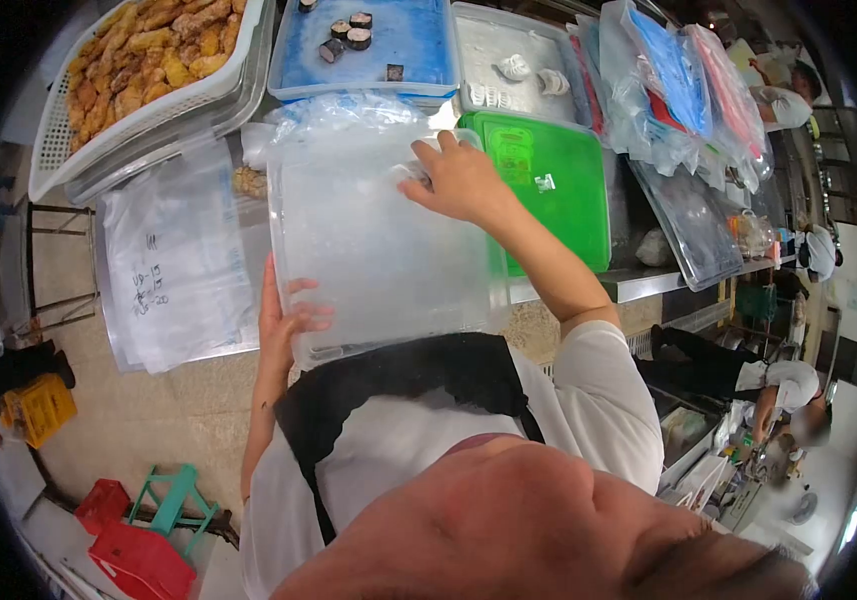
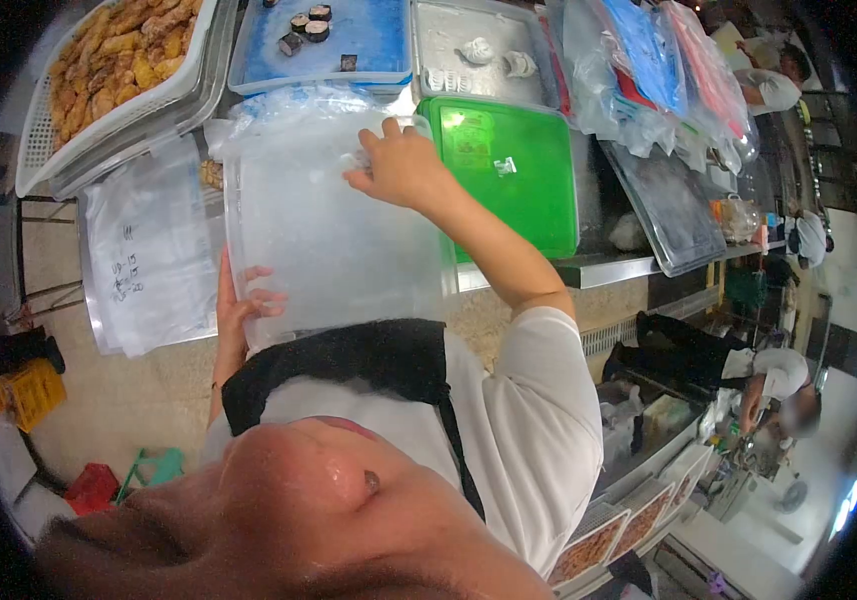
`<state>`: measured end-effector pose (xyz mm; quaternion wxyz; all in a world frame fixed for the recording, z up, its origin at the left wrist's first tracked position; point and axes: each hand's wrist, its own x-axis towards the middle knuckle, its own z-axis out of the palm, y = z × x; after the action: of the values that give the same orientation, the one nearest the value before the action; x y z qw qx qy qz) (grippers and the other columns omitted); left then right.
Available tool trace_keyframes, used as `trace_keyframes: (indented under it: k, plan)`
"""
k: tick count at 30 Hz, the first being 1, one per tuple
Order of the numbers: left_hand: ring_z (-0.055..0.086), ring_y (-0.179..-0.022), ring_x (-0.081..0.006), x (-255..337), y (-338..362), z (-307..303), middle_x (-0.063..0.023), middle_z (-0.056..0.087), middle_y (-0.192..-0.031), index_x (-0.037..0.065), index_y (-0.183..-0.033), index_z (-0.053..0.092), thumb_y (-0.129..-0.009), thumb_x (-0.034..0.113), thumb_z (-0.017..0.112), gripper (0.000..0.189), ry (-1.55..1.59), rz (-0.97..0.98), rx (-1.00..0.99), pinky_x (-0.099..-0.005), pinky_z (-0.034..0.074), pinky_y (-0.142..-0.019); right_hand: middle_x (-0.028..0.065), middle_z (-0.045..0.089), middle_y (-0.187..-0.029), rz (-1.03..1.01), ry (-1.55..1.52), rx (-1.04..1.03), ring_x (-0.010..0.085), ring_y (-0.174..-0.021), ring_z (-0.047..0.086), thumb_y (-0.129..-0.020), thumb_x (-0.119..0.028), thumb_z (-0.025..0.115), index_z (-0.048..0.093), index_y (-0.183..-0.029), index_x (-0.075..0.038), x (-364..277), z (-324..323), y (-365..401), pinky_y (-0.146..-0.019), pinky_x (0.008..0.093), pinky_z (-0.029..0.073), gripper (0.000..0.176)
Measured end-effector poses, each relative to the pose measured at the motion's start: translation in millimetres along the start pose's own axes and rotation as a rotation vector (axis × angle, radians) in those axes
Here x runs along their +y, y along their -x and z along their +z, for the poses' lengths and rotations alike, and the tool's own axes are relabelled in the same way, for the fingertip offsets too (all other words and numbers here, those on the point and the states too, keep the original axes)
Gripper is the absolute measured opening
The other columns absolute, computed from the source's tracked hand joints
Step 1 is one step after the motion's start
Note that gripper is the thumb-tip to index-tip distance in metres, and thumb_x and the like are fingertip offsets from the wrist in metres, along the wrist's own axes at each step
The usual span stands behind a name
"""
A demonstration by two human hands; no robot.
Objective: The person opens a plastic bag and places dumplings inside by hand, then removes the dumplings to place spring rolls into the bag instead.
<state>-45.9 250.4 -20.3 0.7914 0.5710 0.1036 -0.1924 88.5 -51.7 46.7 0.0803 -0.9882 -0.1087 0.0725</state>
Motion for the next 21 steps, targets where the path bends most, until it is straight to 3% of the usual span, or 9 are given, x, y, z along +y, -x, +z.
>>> trace_keyframes:
  k: [3,6,9,12,14,16,19,21]
  plan:
    - [0.07,-0.086,-0.0315,0.9,0.3,-1.3,-0.0181,0.053,-0.119,0.024,-0.157,0.01,-0.066,-0.003,0.048,0.103,-0.004,-0.003,-0.021,-0.0381,0.063,-0.067,0.0151,0.059,-0.108,-0.38,0.18,0.336,0.0369,-0.105,0.059,-0.08,-0.042,0.071,0.061,-0.123,-0.012,13.2,14.5,11.3,-0.087,0.05,0.048,0.053]
    - [0.07,-0.085,-0.0312,-1.1,1.7,-2.7,-0.0181,0.054,-0.119,0.024,-0.157,0.012,-0.065,-0.003,0.047,0.102,-0.012,0.018,-0.025,-0.0381,0.063,-0.066,0.0136,0.06,-0.107,-0.398,0.161,0.2,0.0345,-0.108,0.057,-0.082,-0.04,0.07,0.064,-0.118,-0.014,29.6,33.5,4.6,-0.089,0.0481,0.047,0.045]
    - [0.07,-0.083,-0.0304,-5.1,0.7,-5.0,-0.0182,0.054,-0.119,0.023,-0.157,0.014,-0.065,-0.003,0.046,0.101,0.001,0.043,-0.031,-0.038,0.063,-0.066,0.012,0.061,-0.099,-0.264,0.205,0.275,0.0308,-0.101,0.057,-0.08,-0.041,0.072,0.069,-0.108,-0.015,50.5,37.9,-7.1,-0.085,0.0422,0.047,0.039]
    - [0.069,-0.082,-0.0296,-8.2,-1.4,-7.3,-0.0184,0.055,-0.118,0.023,-0.157,0.014,-0.065,-0.002,0.046,0.101,0.01,0.06,-0.036,-0.0375,0.063,-0.065,0.0129,0.061,-0.1,-0.237,0.101,0.232,0.0316,-0.099,0.058,-0.083,-0.044,0.069,0.07,-0.107,-0.015,74.7,26.3,-21.9,-0.083,0.0436,0.048,0.037]
    - [0.069,-0.082,-0.0293,-7.7,-2.3,-5.8,-0.0186,0.055,-0.118,0.023,-0.157,0.014,-0.066,-0.001,0.047,0.1,-0.002,0.059,-0.026,-0.0369,0.063,-0.064,0.0155,0.064,-0.105,-0.048,-0.006,0.337,0.0339,-0.102,0.06,-0.086,-0.045,0.067,0.072,-0.104,-0.014,99.6,5.2,-48.5,-0.087,0.0448,0.048,0.036]
    - [0.069,-0.082,-0.0291,-4.0,-2.0,-3.2,-0.0186,0.055,-0.118,0.022,-0.157,0.014,-0.067,0.0,0.048,0.099,-0.031,0.043,-0.008,-0.0361,0.062,-0.063,0.0182,0.065,-0.11,0.065,0.015,0.46,0.0365,-0.103,0.062,-0.085,-0.046,0.066,0.07,-0.113,-0.015,158.3,14.6,-92.1,-0.089,0.0459,0.049,0.042]
    - [0.069,-0.082,-0.0289,-4.7,-3.6,-3.4,-0.0186,0.055,-0.117,0.021,-0.157,0.014,-0.068,0.001,0.049,0.098,-0.035,0.019,0.009,-0.0355,0.061,-0.063,0.0232,0.064,-0.119,0.212,-0.059,0.19,0.0392,-0.109,0.062,-0.08,-0.048,0.07,0.065,-0.123,-0.014,228.4,43.0,-145.2,-0.095,0.0442,0.049,0.055]
    - [0.069,-0.081,-0.0286,-2.7,-2.8,-2.2,-0.0184,0.055,-0.116,0.021,-0.157,0.015,-0.068,0.0,0.049,0.097,-0.022,0.015,0.009,-0.0353,0.061,-0.062,0.0258,0.063,-0.121,0.247,-0.221,0.035,0.0401,-0.113,0.061,-0.077,-0.049,0.072,0.063,-0.128,-0.014,237.3,50.7,-166.8,-0.097,0.0425,0.048,0.062]
